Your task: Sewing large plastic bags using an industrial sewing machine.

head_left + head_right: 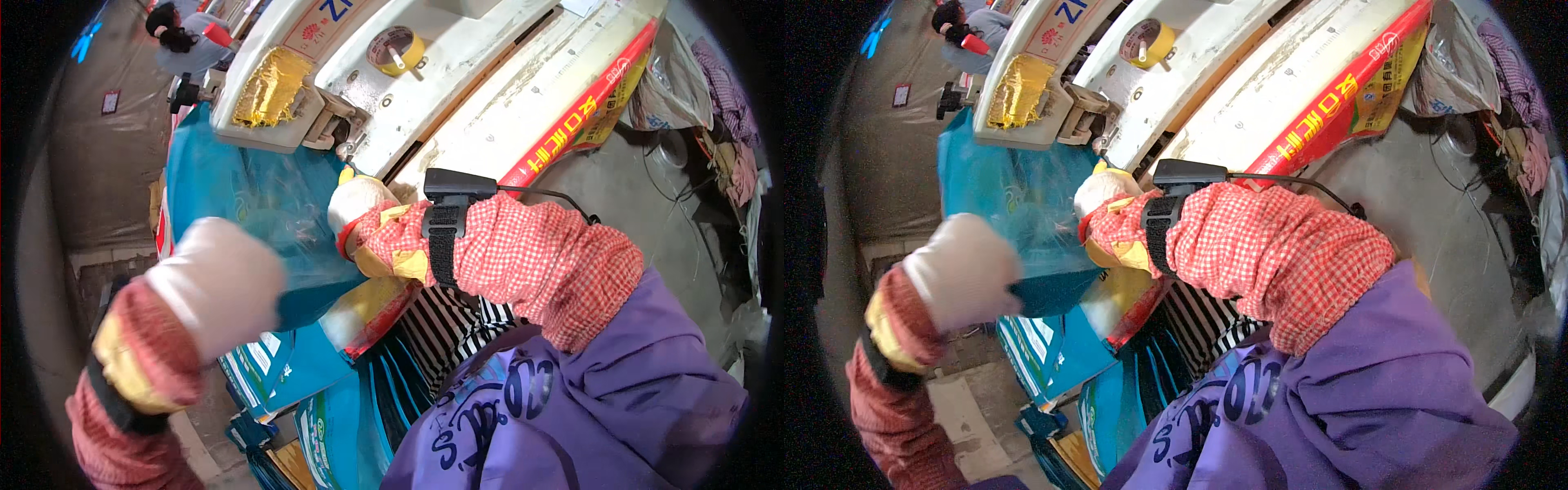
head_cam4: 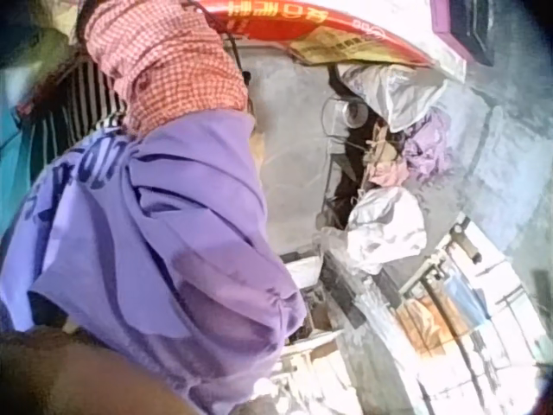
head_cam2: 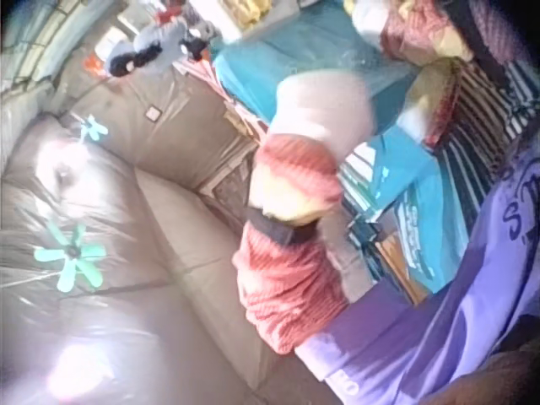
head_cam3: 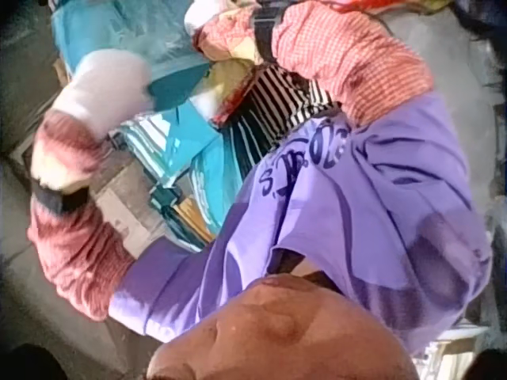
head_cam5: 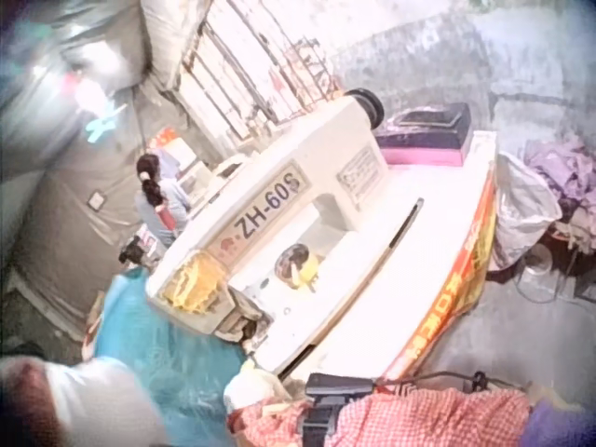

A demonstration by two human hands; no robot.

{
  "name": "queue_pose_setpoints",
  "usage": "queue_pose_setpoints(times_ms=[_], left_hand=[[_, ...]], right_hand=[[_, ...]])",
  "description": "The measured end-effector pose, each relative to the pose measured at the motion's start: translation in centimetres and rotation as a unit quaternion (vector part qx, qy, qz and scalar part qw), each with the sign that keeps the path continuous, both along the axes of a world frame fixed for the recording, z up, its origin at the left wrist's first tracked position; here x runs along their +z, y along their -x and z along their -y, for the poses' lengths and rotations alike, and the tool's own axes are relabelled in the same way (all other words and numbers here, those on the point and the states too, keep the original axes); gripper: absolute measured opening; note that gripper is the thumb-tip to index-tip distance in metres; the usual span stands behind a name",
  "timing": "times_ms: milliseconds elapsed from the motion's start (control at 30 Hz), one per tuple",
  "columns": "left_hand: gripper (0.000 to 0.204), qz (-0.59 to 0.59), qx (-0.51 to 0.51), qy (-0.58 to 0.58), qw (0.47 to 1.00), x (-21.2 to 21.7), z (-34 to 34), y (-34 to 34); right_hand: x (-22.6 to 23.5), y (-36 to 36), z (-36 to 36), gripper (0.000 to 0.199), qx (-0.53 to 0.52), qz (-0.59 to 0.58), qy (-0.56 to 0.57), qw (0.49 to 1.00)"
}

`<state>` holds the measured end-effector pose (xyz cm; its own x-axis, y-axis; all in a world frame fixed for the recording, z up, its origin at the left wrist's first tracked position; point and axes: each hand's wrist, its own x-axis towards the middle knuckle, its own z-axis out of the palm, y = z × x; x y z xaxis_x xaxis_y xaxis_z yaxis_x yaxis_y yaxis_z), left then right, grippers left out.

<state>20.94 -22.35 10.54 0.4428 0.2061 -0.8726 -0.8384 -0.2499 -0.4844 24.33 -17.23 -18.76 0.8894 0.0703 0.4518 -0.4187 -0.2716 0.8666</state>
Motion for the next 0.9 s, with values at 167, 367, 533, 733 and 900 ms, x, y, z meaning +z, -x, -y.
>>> queue_pose_setpoints(times_ms=[167,367,533,733,900], left_hand=[[0.013,0.156,0.127,0.225,0.953,-4.8,-4.0,7.8],[0.01,-0.055,-0.091,0.424,0.899,-8.2,0.6,4.1],[0.024,0.023,-0.093,0.292,0.952,-1.2,0.6,-2.4],[0.023,-0.09,-0.023,0.418,0.904,1.2,-2.2,3.5],[0.01,-0.071,-0.013,0.486,0.871,-6.8,1.2,9.0]], right_hand=[[-3.5,-0.7,1.6,0.037,-0.1,0.106,0.387,0.911],[-6.8,-8.3,-6.8,0.013,-0.33,0.309,0.153,0.879],[-9.5,-7.0,-8.5,0.012,-0.213,0.146,0.048,0.965],[-1.2,-5.1,-8.8,0.043,-0.499,0.049,0.257,0.826],[0.9,-6.0,-4.9,0.045,-0.379,0.363,-0.01,0.851]])
